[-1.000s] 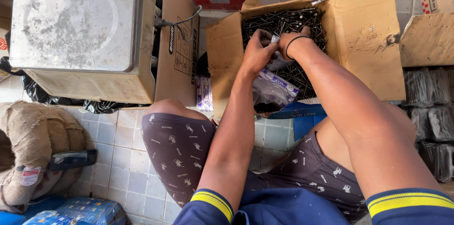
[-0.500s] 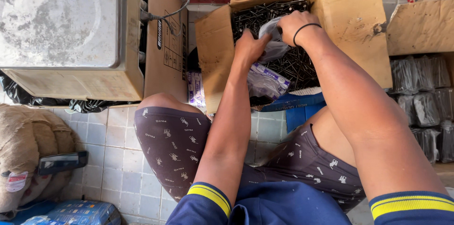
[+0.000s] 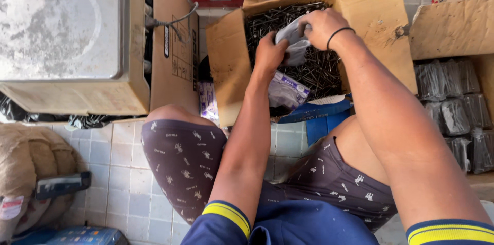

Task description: The person sorts metal hardware components by hand from a cardboard box, placing selected pieces into a small plastic bag and then weighing the bag on a digital scale.

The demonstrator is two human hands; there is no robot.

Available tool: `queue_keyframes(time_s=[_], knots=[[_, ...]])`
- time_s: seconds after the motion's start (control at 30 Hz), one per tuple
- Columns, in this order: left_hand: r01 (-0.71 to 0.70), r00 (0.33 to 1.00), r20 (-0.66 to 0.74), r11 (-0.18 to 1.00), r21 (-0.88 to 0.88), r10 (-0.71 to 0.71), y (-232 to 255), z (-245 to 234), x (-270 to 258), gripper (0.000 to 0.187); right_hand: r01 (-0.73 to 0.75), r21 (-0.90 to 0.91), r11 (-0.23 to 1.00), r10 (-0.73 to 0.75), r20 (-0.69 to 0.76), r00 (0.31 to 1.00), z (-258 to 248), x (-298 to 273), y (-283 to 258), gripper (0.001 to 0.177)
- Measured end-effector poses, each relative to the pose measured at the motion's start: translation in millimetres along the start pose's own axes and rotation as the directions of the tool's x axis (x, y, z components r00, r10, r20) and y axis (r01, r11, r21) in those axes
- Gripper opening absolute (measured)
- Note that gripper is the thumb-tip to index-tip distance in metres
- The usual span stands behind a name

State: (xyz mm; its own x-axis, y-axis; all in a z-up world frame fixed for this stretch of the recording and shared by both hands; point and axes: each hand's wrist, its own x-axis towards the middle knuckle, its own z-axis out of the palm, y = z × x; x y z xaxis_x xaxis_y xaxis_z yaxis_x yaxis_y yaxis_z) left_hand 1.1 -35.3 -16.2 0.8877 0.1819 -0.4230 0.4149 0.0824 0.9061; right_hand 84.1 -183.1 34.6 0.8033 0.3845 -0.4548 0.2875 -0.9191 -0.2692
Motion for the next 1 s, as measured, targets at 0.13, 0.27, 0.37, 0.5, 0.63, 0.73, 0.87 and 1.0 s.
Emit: queue_keyframes(time_s=[0.13, 0.27, 0.37, 0.5, 0.63, 0.73, 0.87, 1.0], knots=[[-0.030, 0.998, -0.056, 0.995, 0.098, 0.036, 7, -6, 10, 0.010, 0.106, 0.024, 0.994, -0.104, -0.086, 0.991, 0, 5, 7, 0.030], [0.123, 0.992, -0.018, 0.992, 0.017, -0.122, -3, -17, 14, 0.011, 0.026, 0.567, 0.823, 0.062, -0.135, 0.989, -6, 6, 18, 0.015], [0.134, 0.990, -0.035, 0.991, -0.019, -0.134, -3, -23, 17, 0.016, -0.043, 0.593, 0.804, 0.192, -0.191, 0.963, -4, 9, 25, 0.027], [0.179, 0.984, 0.010, 0.984, -0.005, -0.179, 4, -32, 13, 0.021, -0.199, 0.185, 0.962, 0.223, -0.119, 0.968, 29, 31, 31, 0.044], [0.101, 0.991, -0.090, 0.994, -0.030, -0.103, -2, -29, 16, 0.047, -0.161, 0.380, 0.911, 0.225, -0.130, 0.966, 78, 57, 38, 0.051], [0.071, 0.996, -0.055, 0.997, 0.009, -0.070, -8, -34, 22, 0.044, -0.139, 0.390, 0.910, 0.197, -0.114, 0.974, 97, 68, 42, 0.060], [0.073, 0.997, -0.033, 0.996, 0.049, -0.072, 2, -37, 28, 0.046, -0.125, 0.381, 0.916, 0.190, -0.139, 0.972, 103, 83, 40, 0.047], [0.044, 0.998, 0.053, 0.998, -0.040, -0.041, 12, -39, 22, 0.066, -0.178, 0.458, 0.871, 0.256, -0.115, 0.960, 107, 84, 37, 0.056]])
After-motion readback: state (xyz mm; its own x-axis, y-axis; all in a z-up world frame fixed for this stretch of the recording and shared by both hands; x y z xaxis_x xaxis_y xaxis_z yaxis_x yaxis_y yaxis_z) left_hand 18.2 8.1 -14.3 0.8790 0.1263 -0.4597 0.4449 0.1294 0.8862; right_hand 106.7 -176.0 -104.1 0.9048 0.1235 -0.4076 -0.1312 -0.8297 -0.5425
